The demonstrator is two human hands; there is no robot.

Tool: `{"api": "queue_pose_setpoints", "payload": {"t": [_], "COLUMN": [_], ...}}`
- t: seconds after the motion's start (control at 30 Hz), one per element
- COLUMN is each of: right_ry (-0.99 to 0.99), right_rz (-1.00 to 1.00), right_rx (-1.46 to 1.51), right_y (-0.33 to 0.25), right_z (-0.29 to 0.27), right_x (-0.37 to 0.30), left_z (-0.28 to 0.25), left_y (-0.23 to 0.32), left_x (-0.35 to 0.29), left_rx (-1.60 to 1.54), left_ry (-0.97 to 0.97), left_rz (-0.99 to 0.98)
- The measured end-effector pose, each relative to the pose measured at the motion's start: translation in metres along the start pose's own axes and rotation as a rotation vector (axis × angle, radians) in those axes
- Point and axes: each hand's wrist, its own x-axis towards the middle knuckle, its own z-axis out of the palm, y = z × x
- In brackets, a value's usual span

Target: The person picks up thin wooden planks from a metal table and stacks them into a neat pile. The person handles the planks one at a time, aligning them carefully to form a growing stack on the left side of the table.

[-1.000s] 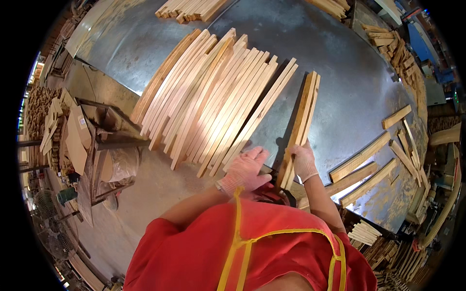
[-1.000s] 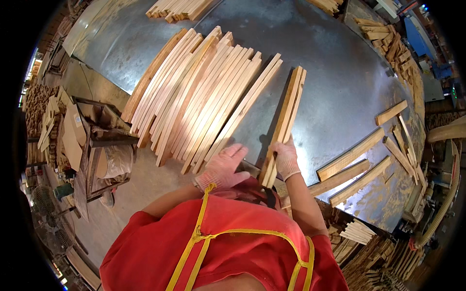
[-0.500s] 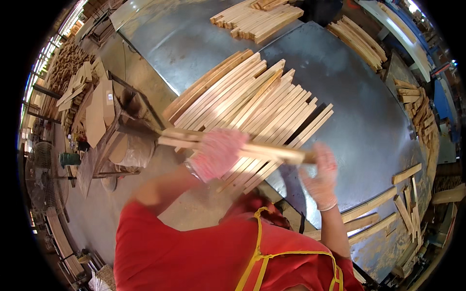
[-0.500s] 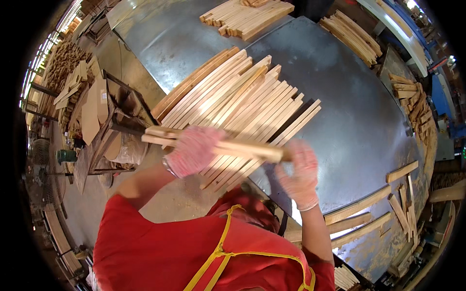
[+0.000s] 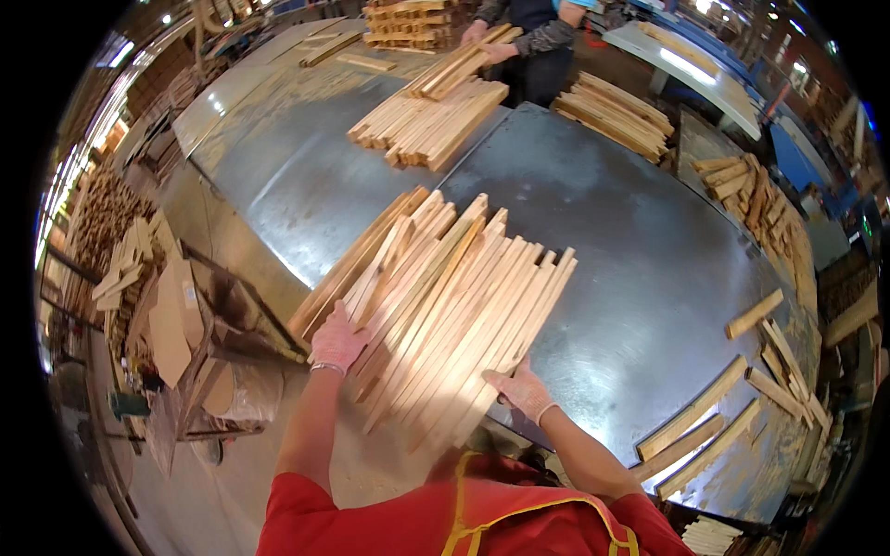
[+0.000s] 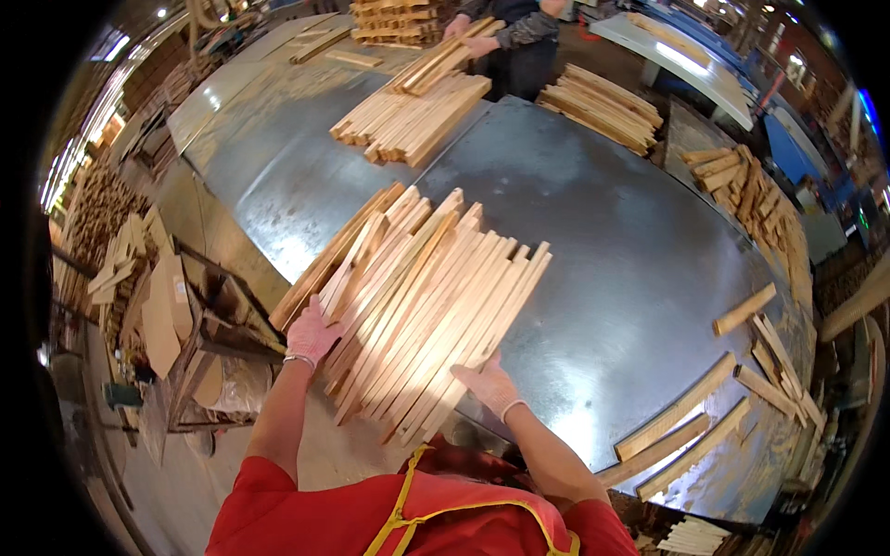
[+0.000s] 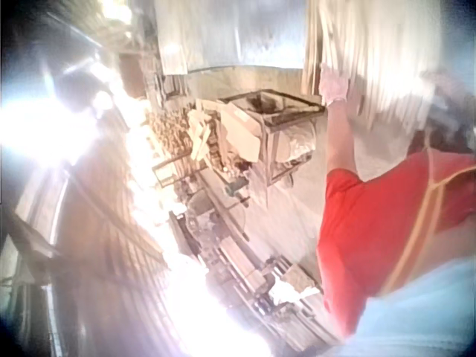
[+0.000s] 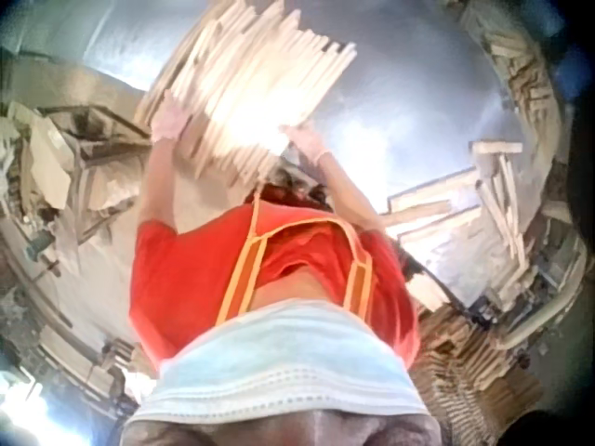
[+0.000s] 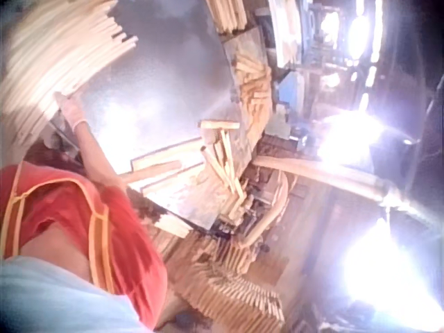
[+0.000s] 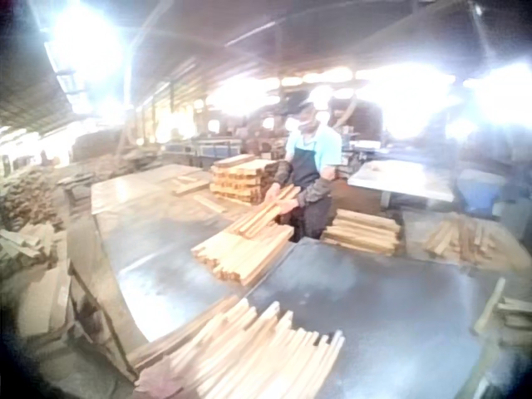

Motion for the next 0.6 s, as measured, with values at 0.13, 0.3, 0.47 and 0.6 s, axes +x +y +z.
{"api": "queue_pose_setpoints", "payload": {"t": [0.13,0.3,0.47,0.6], "right_ry": [-0.107,0.599,1.302,1.459], "right_rz": [-0.243,-0.313,0.356,0.712], "right_rx": [0.063,-0.035,-0.439,-0.079], "right_y": [0.005,0.071,0.178,0.295], "right_z": [-0.049,-0.153,-0.301,-0.334], "right_x": [-0.015,-0.069,-0.163,-0.217], "left_z": [-0.009,0.019,0.033,0.071], "left_y": [0.038,0.069,0.170,0.255], "left_x": [-0.008,-0.071,-0.156,-0.210], "left_rx": [0.047,-0.597,-0.122,-0.120], "left_ry": [0.237,0.244,0.082,-0.135], "left_rz": [0.121,0.365,0.816,1.112]}}
